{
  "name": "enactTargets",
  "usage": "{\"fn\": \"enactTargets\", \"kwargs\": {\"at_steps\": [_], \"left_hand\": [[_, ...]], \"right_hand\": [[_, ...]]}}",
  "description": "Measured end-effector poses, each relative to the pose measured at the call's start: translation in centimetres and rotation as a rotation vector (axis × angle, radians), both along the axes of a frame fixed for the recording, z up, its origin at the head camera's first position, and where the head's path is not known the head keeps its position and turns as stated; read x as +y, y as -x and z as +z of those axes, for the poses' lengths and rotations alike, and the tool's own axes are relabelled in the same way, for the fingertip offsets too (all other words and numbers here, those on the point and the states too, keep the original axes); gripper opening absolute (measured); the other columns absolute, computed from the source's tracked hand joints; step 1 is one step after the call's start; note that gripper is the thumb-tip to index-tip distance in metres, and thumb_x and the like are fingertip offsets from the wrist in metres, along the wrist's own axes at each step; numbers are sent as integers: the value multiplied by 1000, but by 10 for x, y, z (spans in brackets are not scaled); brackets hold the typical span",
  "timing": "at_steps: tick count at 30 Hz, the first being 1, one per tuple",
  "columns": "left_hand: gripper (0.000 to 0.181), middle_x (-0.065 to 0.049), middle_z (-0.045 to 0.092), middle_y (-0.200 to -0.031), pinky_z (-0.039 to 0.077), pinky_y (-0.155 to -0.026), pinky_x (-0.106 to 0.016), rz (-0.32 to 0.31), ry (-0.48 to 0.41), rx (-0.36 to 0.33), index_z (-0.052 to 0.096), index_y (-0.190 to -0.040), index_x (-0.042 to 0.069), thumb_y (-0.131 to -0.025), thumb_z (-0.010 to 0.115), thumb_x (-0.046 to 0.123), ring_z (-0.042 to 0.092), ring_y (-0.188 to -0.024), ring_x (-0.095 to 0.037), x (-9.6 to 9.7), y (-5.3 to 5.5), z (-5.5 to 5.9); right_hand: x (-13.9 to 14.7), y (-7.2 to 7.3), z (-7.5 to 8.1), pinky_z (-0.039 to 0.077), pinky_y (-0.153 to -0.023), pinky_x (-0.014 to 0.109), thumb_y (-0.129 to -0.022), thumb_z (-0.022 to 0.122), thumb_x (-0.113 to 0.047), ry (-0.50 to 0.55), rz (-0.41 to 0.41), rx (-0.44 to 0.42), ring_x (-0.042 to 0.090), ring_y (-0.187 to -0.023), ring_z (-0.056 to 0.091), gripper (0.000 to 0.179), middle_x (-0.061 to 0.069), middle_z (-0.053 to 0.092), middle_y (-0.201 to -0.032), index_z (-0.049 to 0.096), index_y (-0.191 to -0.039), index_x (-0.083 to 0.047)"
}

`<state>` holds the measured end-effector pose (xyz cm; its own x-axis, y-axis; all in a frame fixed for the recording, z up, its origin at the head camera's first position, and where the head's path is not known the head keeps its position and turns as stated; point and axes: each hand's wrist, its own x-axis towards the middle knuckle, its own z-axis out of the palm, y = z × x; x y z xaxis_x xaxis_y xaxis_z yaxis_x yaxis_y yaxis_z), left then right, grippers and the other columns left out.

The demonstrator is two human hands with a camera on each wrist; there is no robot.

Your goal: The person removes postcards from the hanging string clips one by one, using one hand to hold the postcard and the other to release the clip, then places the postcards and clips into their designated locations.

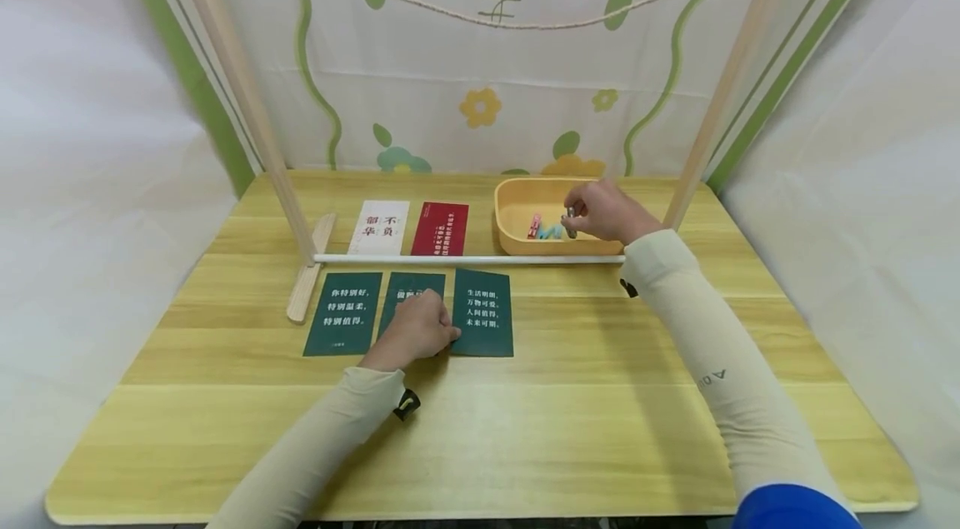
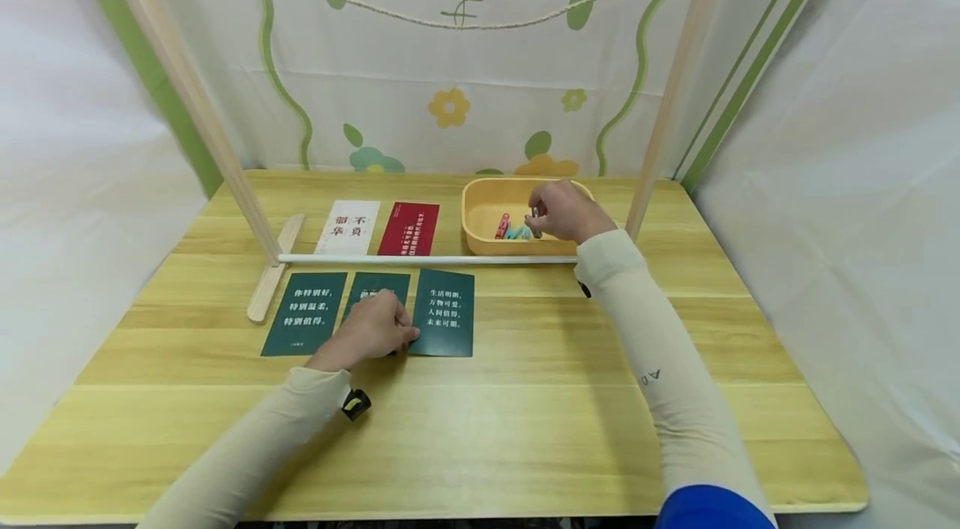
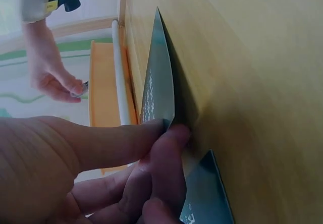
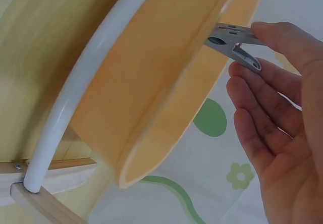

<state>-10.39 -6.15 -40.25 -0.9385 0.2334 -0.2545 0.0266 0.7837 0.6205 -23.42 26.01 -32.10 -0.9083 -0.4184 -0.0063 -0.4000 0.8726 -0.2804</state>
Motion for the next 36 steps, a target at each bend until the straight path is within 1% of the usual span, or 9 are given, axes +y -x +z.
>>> {"fn": "enactTargets", "kwargs": {"at_steps": [4,6,9,14,21,24,28,31,36], "left_hand": [[55,2,41,-48,35,-51,-26,1,33,24,52,-49,11,-94,82,18,49,-53,-16,1,-2,1],[55,2,40,-48,35,-51,-27,0,55,34,51,-49,11,-94,81,19,48,-53,-16,2,-2,1],[52,1,44,-49,37,-51,-28,2,79,47,54,-50,11,-94,81,18,51,-55,-17,3,-2,2],[47,0,50,-52,40,-53,-29,8,122,71,58,-54,11,-93,82,19,56,-59,-19,5,-1,4],[53,2,43,-50,36,-49,-28,-19,182,125,50,-51,14,-94,81,20,52,-57,-18,5,-1,5],[52,2,44,-53,37,-50,-29,-30,194,137,50,-52,14,-94,80,20,52,-59,-19,4,-2,4],[52,1,45,-53,38,-50,-28,-35,180,123,51,-52,14,-95,79,20,54,-59,-20,4,-3,4],[50,1,47,-52,37,-48,-27,-24,143,128,53,-54,14,-96,78,21,55,-57,-19,3,-4,5],[45,3,49,-54,35,-49,-26,-22,51,197,57,-58,15,-98,76,20,53,-56,-16,-4,-1,6]], "right_hand": [[-2,-2,-6,59,-94,51,-98,75,-16,-43,24,11,30,-99,72,21,17,78,-106,75,-110,2],[-2,-2,-8,59,-92,50,-97,76,-16,-62,37,30,30,-97,73,21,17,78,-104,75,-109,2],[-2,-2,-10,59,-89,50,-97,76,-15,-91,48,50,29,-93,72,19,16,78,-100,75,-105,1],[0,-2,-11,59,-88,49,-96,76,-14,-97,27,56,28,-92,71,17,16,77,-100,76,-103,1],[3,-4,-12,59,-90,52,-96,77,-12,-87,22,42,33,-97,72,21,20,77,-105,75,-109,4],[4,-5,-12,59,-93,52,-96,78,-12,-89,5,31,35,-102,72,27,22,76,-111,74,-115,6],[6,-6,-11,58,-99,53,-96,77,-10,-99,-22,18,39,-111,71,35,26,74,-121,70,-125,8],[5,-7,-7,57,-103,54,-97,75,-8,-88,-43,3,41,-117,70,39,28,71,-127,67,-131,9],[2,-12,1,53,-108,57,-101,71,-16,-47,-71,-11,43,-126,65,43,28,67,-136,63,-137,8]]}}
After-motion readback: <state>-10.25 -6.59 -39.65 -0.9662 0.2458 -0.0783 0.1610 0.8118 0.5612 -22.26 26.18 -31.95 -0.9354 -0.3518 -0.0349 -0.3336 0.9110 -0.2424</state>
